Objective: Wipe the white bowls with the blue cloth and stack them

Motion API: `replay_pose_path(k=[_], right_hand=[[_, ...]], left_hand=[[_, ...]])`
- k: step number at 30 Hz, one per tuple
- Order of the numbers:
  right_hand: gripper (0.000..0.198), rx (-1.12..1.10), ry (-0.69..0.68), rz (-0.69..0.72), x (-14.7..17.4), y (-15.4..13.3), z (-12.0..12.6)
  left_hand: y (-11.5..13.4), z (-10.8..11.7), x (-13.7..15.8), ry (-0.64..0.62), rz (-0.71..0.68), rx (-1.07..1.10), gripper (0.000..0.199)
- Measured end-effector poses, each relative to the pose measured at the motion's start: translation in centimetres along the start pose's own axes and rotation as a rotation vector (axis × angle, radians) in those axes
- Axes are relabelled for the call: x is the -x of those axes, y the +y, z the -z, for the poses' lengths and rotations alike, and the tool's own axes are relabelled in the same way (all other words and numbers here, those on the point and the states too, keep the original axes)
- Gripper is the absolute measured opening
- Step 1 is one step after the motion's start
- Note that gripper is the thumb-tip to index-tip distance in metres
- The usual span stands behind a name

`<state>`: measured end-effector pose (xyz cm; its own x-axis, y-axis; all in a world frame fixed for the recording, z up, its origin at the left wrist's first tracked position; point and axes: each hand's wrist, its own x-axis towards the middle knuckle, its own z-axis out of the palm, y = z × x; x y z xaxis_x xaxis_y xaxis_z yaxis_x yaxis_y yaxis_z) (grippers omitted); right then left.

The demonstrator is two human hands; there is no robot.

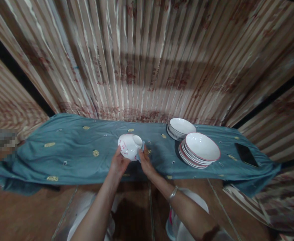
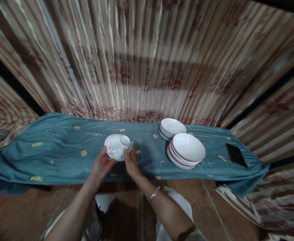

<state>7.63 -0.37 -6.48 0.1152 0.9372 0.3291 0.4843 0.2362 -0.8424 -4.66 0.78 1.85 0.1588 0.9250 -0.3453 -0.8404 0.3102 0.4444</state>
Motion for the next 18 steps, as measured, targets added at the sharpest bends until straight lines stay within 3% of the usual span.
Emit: replay_pose_path(k=[4,10,18], right_hand=[[0.068,-0.122,-0.033,-0.163,2.0,-1.4,-0.9],[0.066,0.106,-0.156,-0.165,4.6,-4.3,-0.9],[0.066,0.258,-0.267,0.169,7.1,-6.8,1.0]], left_hand=[[0.2,-0.5,0.1,0.069,-0.014,0.077,0.039],[0.3,-1.6,0.8,0.085,-0.03,0.018,0.04],[-0.2,-1.0,0.1,0.078,-0.056,-0.049,0.036]])
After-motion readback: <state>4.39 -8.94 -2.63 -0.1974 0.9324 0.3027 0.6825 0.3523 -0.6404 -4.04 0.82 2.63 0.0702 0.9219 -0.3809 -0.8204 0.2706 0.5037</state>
